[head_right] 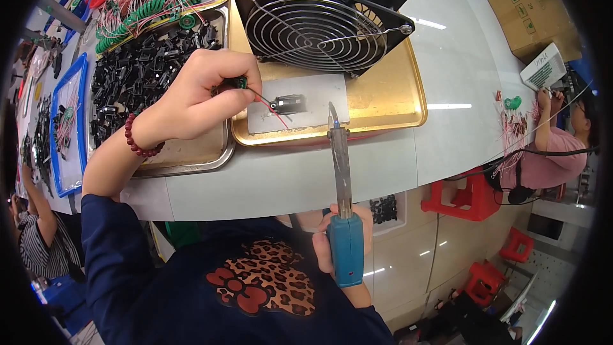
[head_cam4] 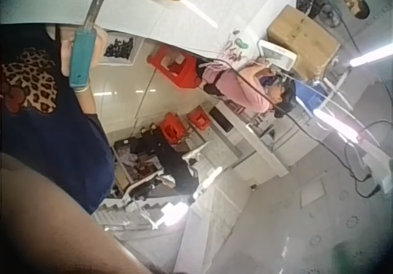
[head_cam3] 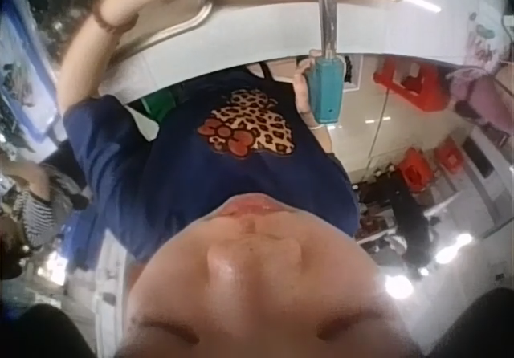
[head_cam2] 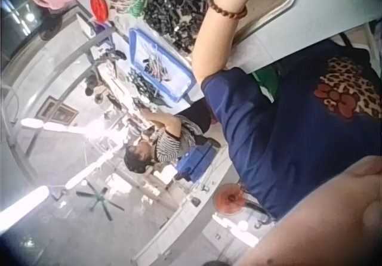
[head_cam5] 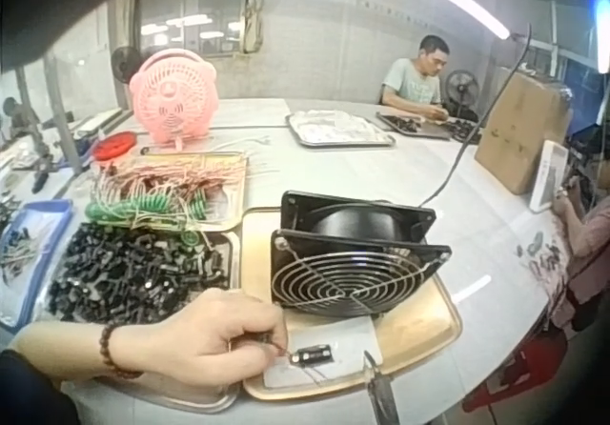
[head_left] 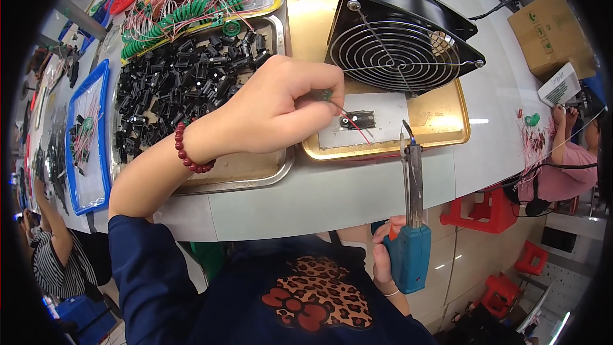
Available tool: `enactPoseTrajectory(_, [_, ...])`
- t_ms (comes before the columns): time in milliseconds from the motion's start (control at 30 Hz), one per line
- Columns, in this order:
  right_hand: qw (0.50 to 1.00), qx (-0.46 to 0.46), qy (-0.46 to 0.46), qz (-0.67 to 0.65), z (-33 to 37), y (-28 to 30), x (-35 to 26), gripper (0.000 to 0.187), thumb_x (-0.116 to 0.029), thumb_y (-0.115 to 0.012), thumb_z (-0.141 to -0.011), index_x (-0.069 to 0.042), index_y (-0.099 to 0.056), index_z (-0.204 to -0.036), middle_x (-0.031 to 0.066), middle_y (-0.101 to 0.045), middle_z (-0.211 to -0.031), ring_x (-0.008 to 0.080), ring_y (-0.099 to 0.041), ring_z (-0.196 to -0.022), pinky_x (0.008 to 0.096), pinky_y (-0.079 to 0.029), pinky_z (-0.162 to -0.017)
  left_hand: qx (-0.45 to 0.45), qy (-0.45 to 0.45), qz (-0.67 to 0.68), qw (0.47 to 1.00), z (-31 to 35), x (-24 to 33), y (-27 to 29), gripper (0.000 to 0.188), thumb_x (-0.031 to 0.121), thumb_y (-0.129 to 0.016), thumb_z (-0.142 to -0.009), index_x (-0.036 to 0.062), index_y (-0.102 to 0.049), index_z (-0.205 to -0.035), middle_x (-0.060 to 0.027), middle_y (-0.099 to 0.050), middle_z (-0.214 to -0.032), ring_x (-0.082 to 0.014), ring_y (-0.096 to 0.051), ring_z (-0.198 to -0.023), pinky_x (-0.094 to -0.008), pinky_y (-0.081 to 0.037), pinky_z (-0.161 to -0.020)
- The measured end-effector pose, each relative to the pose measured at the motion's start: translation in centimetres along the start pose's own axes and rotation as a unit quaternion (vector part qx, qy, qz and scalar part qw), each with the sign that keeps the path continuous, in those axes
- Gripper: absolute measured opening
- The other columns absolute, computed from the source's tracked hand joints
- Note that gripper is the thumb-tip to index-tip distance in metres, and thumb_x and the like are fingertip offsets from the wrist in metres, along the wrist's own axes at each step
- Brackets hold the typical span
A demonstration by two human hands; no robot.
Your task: The person solders circuit board wires to electronic components resting on a fixture using a handheld soldering tool, repeatedly picking up wired boards from a tray, positioning the wires against the components, and soldering them.
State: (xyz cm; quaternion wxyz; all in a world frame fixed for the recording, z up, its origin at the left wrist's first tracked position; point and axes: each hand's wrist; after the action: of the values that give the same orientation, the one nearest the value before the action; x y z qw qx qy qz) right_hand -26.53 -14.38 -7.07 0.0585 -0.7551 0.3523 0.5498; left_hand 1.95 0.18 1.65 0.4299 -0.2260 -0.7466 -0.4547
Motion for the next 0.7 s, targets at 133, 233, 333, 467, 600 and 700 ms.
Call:
enactPoseTrajectory(133, [0.991,0.023,-0.115,-0.069,0.9,-0.4,-0.4,0.024,-0.016,-0.068,-0.080,0.000,-0.061,-0.097,0.0089,-0.059,-0.087,0.0170,-0.058,-0.077,0.0296,-0.047,-0.073,0.006,-0.068,-0.080,0.995,0.2,-0.8,-0.4,0.012,0.012,-0.057,-0.079,0.0010,-0.059,-0.075,-0.0074,-0.051,-0.059,-0.0227,-0.048,-0.057,-0.0336,-0.038,-0.064])
enactPoseTrajectory(233, [0.993,0.010,-0.105,-0.050,0.8,-0.2,-0.4,0.022,-0.015,-0.068,-0.079,-0.001,-0.061,-0.095,0.0103,-0.060,-0.091,0.0181,-0.058,-0.083,0.0299,-0.048,-0.072,-0.007,-0.094,-0.121,0.988,0.3,-1.0,-0.3,0.014,0.013,-0.058,-0.080,0.0019,-0.058,-0.072,-0.0073,-0.048,-0.057,-0.0249,-0.047,-0.060,-0.0354,-0.038,-0.068])
enactPoseTrajectory(333, [0.997,-0.042,-0.070,-0.006,0.4,0.2,-0.6,0.019,-0.014,-0.068,-0.079,-0.001,-0.062,-0.093,0.0113,-0.062,-0.095,0.0195,-0.057,-0.088,0.0304,-0.048,-0.072,-0.011,-0.113,-0.156,0.981,0.2,-0.8,-0.4,0.018,0.014,-0.059,-0.081,0.0024,-0.057,-0.067,-0.0070,-0.046,-0.056,-0.0246,-0.046,-0.061,-0.0355,-0.037,-0.068])
enactPoseTrajectory(467, [0.995,-0.036,-0.094,-0.002,0.1,0.0,-1.9,0.015,-0.012,-0.068,-0.078,-0.003,-0.063,-0.088,0.0105,-0.064,-0.095,0.0214,-0.057,-0.090,0.0314,-0.048,-0.073,-0.025,-0.089,-0.157,0.983,-0.1,-0.8,-0.5,0.023,0.015,-0.058,-0.081,0.0027,-0.055,-0.061,-0.0072,-0.045,-0.054,-0.0247,-0.044,-0.058,-0.0356,-0.037,-0.067])
enactPoseTrajectory(600, [0.991,-0.078,-0.100,0.040,0.0,0.2,-1.9,0.018,-0.013,-0.070,-0.076,-0.003,-0.062,-0.089,0.0100,-0.064,-0.096,0.0226,-0.057,-0.088,0.0325,-0.048,-0.074,-0.022,-0.060,-0.134,0.989,-0.3,-1.0,-0.9,0.026,0.016,-0.056,-0.081,0.0022,-0.053,-0.060,-0.0078,-0.045,-0.053,-0.0244,-0.042,-0.054,-0.0348,-0.036,-0.065])
enactPoseTrajectory(700, [0.989,-0.068,-0.124,0.031,0.3,0.1,-2.0,0.018,-0.012,-0.070,-0.075,-0.003,-0.062,-0.088,0.0102,-0.064,-0.095,0.0228,-0.057,-0.085,0.0321,-0.048,-0.073,-0.013,-0.069,-0.124,0.990,-0.4,-0.9,-0.9,0.025,0.015,-0.057,-0.081,0.0020,-0.053,-0.060,-0.0081,-0.046,-0.053,-0.0241,-0.042,-0.054,-0.0344,-0.036,-0.064])
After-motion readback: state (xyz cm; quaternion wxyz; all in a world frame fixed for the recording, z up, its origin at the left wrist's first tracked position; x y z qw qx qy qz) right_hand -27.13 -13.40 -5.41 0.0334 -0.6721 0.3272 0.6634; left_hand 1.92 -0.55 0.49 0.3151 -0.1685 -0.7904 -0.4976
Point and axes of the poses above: each hand's wrist, its own z-axis away from the middle knuckle, its own y-axis out of the back of the hand, x = y × z
